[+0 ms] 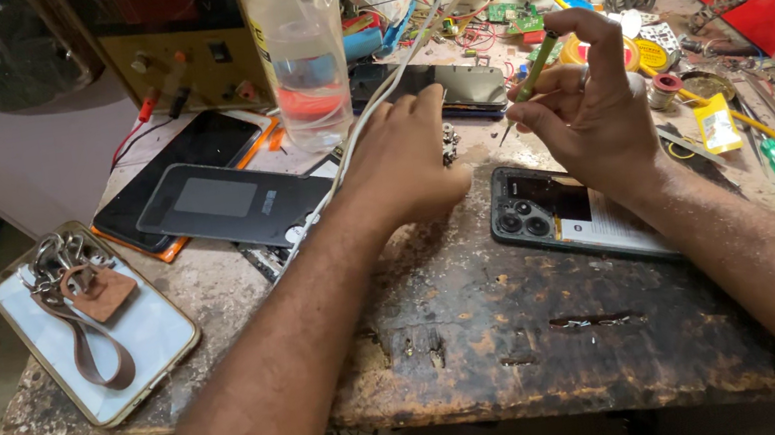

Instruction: The person uses a green-handled screwdriver to remove screws from the back of a disassembled smartphone. They then pick up a small camera module, inspect it, and place it back onto the phone's internal chassis.

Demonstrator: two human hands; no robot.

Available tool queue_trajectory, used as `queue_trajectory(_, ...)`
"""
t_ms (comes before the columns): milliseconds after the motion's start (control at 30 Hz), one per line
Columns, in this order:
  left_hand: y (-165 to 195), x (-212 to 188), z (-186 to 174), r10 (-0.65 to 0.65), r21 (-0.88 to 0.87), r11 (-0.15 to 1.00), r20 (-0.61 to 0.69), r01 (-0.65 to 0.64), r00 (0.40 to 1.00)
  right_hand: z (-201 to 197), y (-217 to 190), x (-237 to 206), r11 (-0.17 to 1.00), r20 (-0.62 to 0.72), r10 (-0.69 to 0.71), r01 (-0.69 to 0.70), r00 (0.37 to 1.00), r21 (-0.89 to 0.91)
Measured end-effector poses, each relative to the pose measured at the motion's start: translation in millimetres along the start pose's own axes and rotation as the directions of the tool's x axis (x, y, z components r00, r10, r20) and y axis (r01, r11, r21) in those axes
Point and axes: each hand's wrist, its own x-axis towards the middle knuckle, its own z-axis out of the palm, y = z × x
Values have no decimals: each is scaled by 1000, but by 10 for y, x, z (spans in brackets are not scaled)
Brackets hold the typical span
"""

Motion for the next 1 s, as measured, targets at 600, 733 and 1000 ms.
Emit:
queue_trajectory(600, 140, 29, -92, -61, -79, 995, 29, 63, 998, -100, -109, 18, 998, -37, 55, -55, 998, 18)
queue_trajectory(733, 147, 44, -43, -24, -125, 992, 74, 34, 997, -291, -258, 3, 970, -60, 222, -215, 973, 110)
queue_trajectory(1000, 238, 0, -97, 319, -313, 926, 358, -209, 877, -454, -465, -403, 794, -85, 516, -438, 853, 421)
